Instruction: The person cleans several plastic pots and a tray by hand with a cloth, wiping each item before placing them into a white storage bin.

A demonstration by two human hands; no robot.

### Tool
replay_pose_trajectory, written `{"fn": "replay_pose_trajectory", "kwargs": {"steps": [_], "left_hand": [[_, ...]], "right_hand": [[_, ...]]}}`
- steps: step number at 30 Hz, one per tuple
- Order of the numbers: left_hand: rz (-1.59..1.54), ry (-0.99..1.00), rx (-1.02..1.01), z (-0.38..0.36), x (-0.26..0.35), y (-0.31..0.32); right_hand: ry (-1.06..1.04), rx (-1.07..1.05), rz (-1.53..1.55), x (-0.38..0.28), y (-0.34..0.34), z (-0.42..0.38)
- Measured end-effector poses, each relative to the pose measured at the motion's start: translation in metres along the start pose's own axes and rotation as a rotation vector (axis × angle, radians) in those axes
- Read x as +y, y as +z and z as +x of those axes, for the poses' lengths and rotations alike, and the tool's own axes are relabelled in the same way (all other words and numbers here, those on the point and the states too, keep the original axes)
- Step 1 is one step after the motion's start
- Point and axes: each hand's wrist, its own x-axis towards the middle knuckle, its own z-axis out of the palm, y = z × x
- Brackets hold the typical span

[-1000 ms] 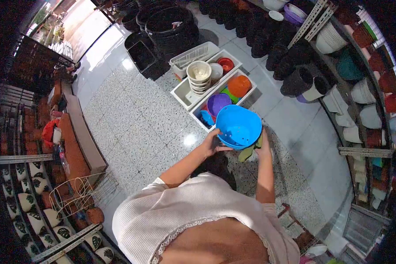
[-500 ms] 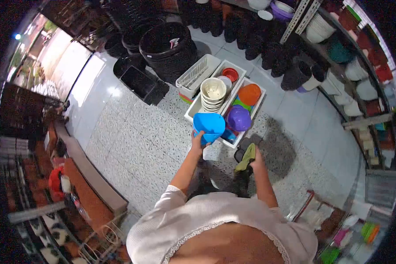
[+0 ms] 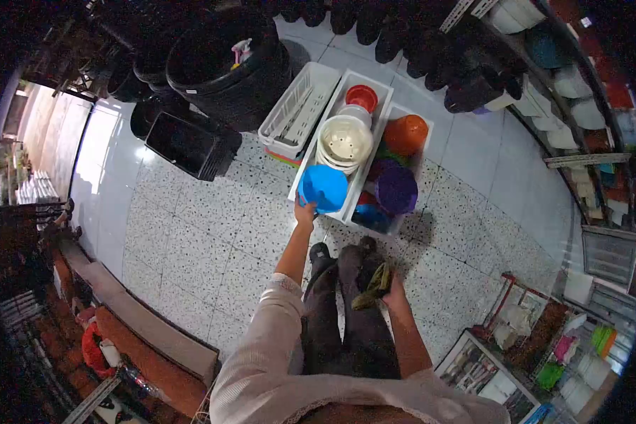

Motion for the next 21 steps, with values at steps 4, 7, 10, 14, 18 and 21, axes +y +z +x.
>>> {"fn": "replay_pose_trajectory", "kwargs": {"steps": [4,7,10,14,18,21], "left_hand": [[-0.04,-0.056,-0.042,0.028,-0.035,-0.011],[0.158,0.235,0.043,0.033,-0.04,-0.003],[0.358,0.352,0.111,0.028,-0.012,0.009],[0.525,0.362,0.161,0.043,-0.014,0.008],[0.773,0.512,0.187,0.036,0.019,0.008],[0.855,0.594,0.232,0.012,0.064,0.009]], "right_hand": [[-0.055,-0.049,-0.089,0.006,0.016,0.022],[-0.102,-0.074,-0.075,-0.001,0.039,0.013],[-0.184,-0.161,-0.083,0.005,0.026,0.033],[-0.155,0.03,-0.175,0.006,0.048,0.051],[-0.035,0.035,-0.203,0.001,0.077,0.048],[-0.017,0.067,-0.282,-0.002,0.084,0.051]]}}
